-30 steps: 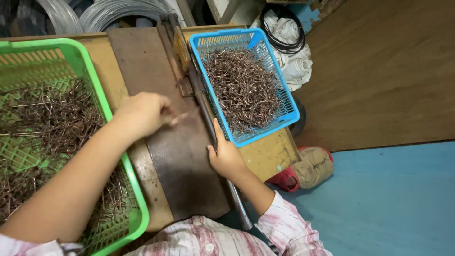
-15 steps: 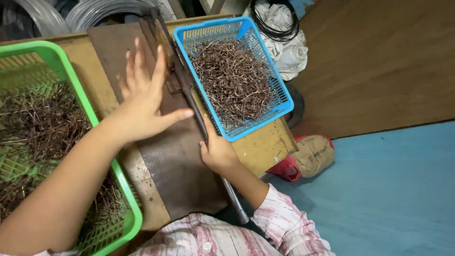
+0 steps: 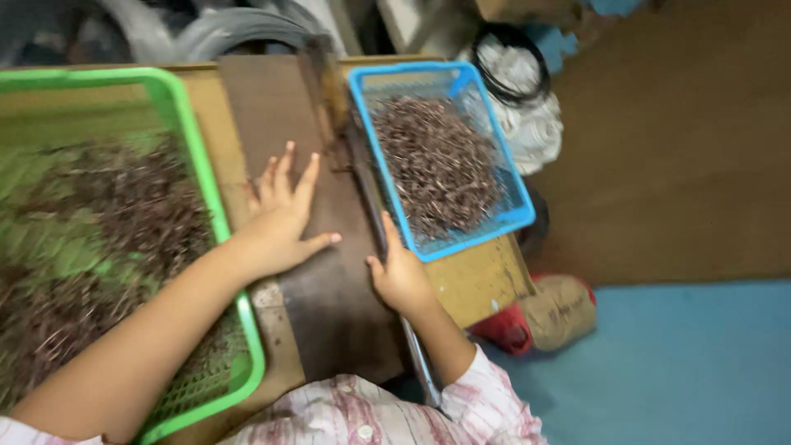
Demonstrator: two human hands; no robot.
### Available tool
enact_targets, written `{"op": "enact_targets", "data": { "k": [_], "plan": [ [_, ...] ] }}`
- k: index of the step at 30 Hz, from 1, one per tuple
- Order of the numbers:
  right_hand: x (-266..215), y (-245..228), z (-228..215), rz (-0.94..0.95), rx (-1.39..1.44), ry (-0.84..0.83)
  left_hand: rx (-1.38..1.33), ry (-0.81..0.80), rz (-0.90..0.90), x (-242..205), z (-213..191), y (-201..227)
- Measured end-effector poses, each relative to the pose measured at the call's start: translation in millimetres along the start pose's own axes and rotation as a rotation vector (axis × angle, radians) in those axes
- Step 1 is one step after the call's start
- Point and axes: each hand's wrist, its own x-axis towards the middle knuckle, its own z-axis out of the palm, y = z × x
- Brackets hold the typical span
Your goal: Process small metal wires using a manual press by placing them in a die and pulling a lever.
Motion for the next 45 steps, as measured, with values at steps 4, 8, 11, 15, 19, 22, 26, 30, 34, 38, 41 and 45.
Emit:
{"op": "enact_targets", "data": {
  "k": [4, 8, 11, 15, 19, 22, 26, 30, 34, 38, 41, 45],
  "plan": [
    [2.9, 3.8, 1.2, -0.063, 0.045, 0.004, 0.05, 0.018, -0.048, -31.5, -14.4, -3.6],
    [8.6, 18.4, 8.4, -0.009, 0.064, -0.001, 0.011, 0.172, -0.148, -59.9, -11.5, -26.6],
    [17.5, 40.6, 17.7, -0.06, 0.037, 0.019, -0.051, 0.263, -0.256, -77.7, -15.8, -47.9],
    [24.9, 50.0, 18.6, -0.012, -0.006, 0.009, -0.051, 0.406, -0.426, -79.9, -4.5, -90.6],
    [25.6, 31.7, 13.0, 0.113, -0.008, -0.013, -0.101, 0.258, -0.596, -84.9, -34.3, -103.4],
    [23.9, 25.8, 9.9, 0.117, 0.024, -0.009, -0.131, 0.174, -0.676, -86.4, -45.7, -109.6],
    [18.4, 11.8, 3.4, 0.148, 0.073, -0.022, -0.234, 0.121, -0.636, -89.9, -46.6, -118.6],
    [21.1, 16.4, 5.2, 0.143, 0.09, -0.019, -0.18, 0.147, -0.623, -84.1, -34.0, -131.2],
    [18.0, 10.7, 2.6, 0.036, 0.127, -0.019, -0.173, 0.183, -0.545, -87.5, -35.9, -135.9],
    [15.9, 3.7, 0.4, 0.136, 0.164, -0.025, -0.261, 0.214, -0.519, -89.5, -39.1, -146.8],
    [15.6, 2.1, 0.2, 0.169, 0.178, -0.029, -0.392, 0.249, -0.568, -105.7, -69.3, -130.8],
    [17.5, 9.2, 2.4, 0.168, 0.176, -0.034, -0.6, 0.31, -0.698, -124.3, -104.7, -120.3]
  ]
}}
